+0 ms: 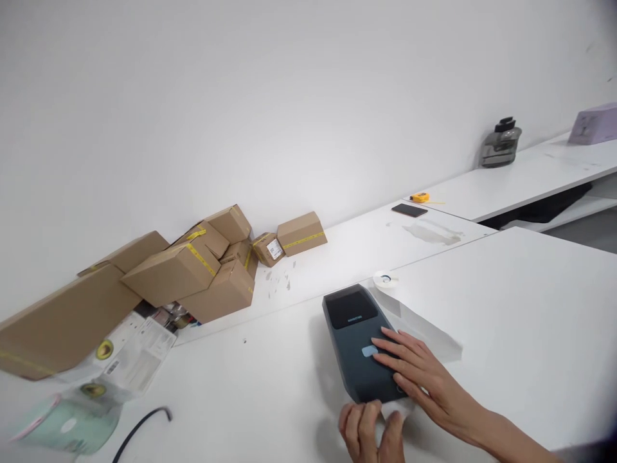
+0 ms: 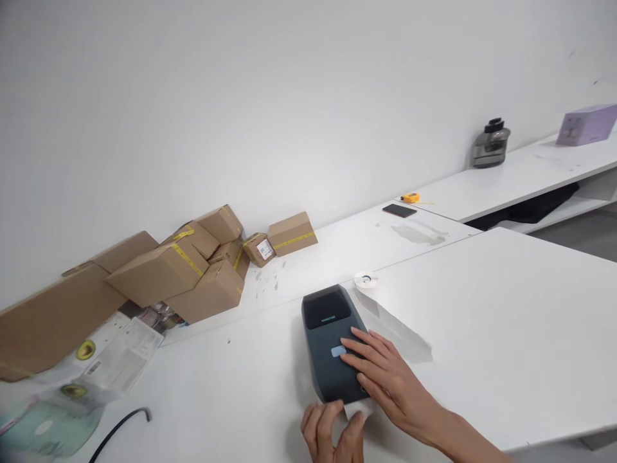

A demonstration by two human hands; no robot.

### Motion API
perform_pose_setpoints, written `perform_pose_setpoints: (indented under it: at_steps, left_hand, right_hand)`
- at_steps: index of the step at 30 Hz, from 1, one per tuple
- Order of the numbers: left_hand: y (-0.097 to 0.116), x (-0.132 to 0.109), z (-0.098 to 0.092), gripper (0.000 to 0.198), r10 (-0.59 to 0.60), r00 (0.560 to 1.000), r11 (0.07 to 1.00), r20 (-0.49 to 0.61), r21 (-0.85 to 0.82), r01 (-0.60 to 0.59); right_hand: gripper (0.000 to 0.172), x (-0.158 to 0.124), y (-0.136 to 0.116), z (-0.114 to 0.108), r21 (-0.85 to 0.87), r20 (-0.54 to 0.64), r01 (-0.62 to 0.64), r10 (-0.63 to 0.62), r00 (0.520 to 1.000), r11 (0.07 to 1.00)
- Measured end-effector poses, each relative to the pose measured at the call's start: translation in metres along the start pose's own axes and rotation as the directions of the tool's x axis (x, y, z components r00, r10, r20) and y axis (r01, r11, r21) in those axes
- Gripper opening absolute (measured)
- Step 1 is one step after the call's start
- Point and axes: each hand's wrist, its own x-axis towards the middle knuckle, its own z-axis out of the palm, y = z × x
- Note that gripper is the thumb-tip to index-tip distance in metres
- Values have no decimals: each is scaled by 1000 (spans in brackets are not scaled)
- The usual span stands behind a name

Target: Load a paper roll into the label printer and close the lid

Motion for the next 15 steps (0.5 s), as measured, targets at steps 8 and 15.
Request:
perform_pose_setpoints:
  at_steps: [8, 15]
  left_hand:
    - [-35, 16, 5, 47, 163, 966, 983, 201, 47, -175]
    - [-39, 14, 12, 36, 105, 983, 994, 150, -28, -102]
  right_hand:
    - [42, -14, 6, 22, 149, -119, -28, 46, 992, 988]
    - [43, -16, 6, 45, 238, -296, -33, 104, 950, 971]
